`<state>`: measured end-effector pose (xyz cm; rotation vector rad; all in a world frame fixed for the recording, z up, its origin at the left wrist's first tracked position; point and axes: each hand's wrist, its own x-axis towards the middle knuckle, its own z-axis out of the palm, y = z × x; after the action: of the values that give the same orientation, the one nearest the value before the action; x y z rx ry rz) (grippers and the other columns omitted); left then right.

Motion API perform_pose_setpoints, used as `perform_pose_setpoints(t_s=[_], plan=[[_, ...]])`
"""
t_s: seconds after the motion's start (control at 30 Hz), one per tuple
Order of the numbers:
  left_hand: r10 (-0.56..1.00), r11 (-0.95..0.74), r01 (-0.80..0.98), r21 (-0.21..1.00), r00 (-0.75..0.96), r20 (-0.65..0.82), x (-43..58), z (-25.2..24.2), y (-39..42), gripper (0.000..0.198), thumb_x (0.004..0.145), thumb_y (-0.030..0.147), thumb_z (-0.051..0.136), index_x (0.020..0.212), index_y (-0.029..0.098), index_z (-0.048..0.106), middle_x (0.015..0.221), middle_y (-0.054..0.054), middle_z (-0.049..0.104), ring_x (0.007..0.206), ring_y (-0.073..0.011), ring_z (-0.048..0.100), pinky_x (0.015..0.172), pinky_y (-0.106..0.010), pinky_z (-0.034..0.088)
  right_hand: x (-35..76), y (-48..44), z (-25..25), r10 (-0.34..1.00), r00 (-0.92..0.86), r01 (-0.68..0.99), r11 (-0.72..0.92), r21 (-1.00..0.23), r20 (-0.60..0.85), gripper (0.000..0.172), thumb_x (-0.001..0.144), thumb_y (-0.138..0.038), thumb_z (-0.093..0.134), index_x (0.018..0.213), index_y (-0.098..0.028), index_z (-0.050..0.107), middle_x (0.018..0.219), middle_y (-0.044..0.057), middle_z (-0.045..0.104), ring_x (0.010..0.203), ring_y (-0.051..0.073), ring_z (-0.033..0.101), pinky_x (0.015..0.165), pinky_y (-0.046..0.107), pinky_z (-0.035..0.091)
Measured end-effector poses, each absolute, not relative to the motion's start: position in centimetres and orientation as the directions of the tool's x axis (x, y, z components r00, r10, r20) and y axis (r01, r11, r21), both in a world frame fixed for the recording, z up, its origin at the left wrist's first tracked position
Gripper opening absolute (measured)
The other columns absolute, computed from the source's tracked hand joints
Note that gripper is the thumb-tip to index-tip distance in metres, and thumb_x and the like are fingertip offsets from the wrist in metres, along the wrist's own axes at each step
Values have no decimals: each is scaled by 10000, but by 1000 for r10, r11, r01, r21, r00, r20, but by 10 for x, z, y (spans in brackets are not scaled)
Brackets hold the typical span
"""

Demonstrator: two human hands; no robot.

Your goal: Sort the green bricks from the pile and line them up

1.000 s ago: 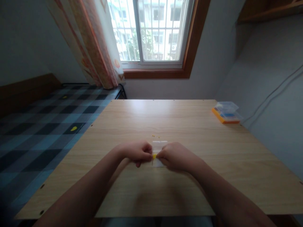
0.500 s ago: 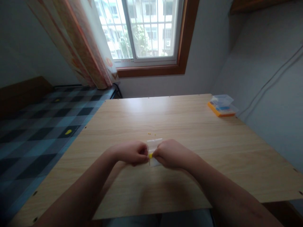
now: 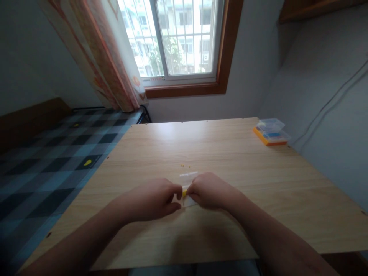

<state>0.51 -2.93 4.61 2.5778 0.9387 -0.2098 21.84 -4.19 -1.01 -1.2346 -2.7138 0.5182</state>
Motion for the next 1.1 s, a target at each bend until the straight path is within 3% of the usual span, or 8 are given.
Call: perform_pose_setpoints(t_s=[0.1,0.4,0.6,0.8,0.97,1.1], plan=[[566,-766,586,263,810,-157,9,30,-45,195,877,299,625,1048,223,681,892,-47,738,786,-241,688,625,-305,463,219,-41,-11,756,-653,714,596,-368,-42,242,878,-203,572,897,-251,808,807,42,759,711,172,632,661,273,354],[407,-910,404,91,913,17,-10,-25,-40,137,941,340,557,959,223,627,898,-23,705,733,-203,675,605,-295,482,221,-40,-7,716,-695,674,619,-403,-63,223,848,-152,556,808,-205,769,800,35,741,705,147,600,666,251,362],[385,-916,369,159,918,89,-17,-31,-33,142,940,346,563,945,242,660,902,-13,683,741,-180,640,635,-288,484,222,-42,-7,695,-715,666,645,-374,-73,216,820,-148,558,792,-204,765,768,32,726,687,140,586,655,249,356],[441,-868,378,323,885,150,-25,-30,-24,165,909,284,588,1013,262,714,971,-19,681,775,-151,636,696,-267,494,221,-44,-3,681,-728,654,654,-380,-81,272,818,-145,559,901,-232,803,769,32,733,679,139,606,649,241,380],[461,-822,383,421,882,99,-26,-22,-21,183,898,313,623,1029,266,743,988,-28,693,804,-155,651,723,-267,498,231,-44,2,661,-749,532,640,-555,43,286,830,-137,574,971,-228,806,774,23,730,661,115,615,645,212,421],[483,-777,382,500,872,84,-26,-19,-20,196,894,323,645,1054,264,742,1018,-33,699,821,-153,658,734,-262,492,243,-36,2,671,-686,376,658,-652,281,206,860,-175,593,921,-179,790,635,1,620,528,82,502,540,203,374]])
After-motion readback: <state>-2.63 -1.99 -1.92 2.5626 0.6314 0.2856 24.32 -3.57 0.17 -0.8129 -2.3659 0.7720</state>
